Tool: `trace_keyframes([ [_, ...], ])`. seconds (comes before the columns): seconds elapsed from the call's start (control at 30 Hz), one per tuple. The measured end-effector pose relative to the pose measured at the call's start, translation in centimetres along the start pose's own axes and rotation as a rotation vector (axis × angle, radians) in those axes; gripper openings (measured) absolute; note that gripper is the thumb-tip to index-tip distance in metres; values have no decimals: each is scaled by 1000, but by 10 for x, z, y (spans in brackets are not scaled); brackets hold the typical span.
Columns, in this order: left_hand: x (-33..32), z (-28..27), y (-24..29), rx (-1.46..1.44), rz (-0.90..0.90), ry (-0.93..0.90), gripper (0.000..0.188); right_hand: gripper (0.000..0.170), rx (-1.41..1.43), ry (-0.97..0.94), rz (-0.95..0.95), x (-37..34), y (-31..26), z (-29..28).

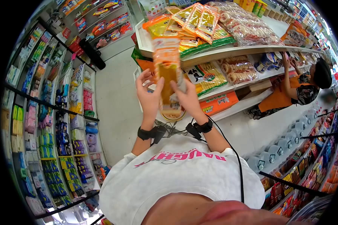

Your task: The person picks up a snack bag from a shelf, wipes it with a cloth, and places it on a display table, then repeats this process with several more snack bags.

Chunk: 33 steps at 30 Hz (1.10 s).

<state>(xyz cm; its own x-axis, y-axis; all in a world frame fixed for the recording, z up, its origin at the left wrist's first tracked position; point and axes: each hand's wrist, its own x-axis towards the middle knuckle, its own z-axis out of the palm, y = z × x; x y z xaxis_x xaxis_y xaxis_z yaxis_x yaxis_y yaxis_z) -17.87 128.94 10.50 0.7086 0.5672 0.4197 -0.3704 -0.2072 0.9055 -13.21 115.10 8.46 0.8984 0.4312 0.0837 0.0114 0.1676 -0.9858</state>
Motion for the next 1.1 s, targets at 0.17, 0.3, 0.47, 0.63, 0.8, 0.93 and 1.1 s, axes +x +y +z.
trace_keyframes([
  [0.17, -25, 14, 15, -70, -125, -224, 51, 37, -258, 91, -440, 1, -11, -11],
  [0.3, -37, 14, 6, 17, -393, -299, 50, 68, -614, -76, -749, -10, -20, -8],
  [0.47, -42, 21, -12, 49, -453, -201, 46, 55, -285, -118, -428, -5, -19, -27],
  [0.63, -26, 36, 24, -279, -223, 70, 38, 30, -41, -494, -181, -7, 24, -55],
  [0.8, -22, 24, 23, -66, -245, -9, 30, 23, -5, -326, -163, -9, 38, -48],
  [0.93, -25, -12, -3, 57, -298, -130, 28, 25, -77, -165, -206, -6, 41, -41],
  [1.1, -26, -32, -7, 121, -282, -147, 35, 32, -76, -76, -268, -13, 43, -14],
])
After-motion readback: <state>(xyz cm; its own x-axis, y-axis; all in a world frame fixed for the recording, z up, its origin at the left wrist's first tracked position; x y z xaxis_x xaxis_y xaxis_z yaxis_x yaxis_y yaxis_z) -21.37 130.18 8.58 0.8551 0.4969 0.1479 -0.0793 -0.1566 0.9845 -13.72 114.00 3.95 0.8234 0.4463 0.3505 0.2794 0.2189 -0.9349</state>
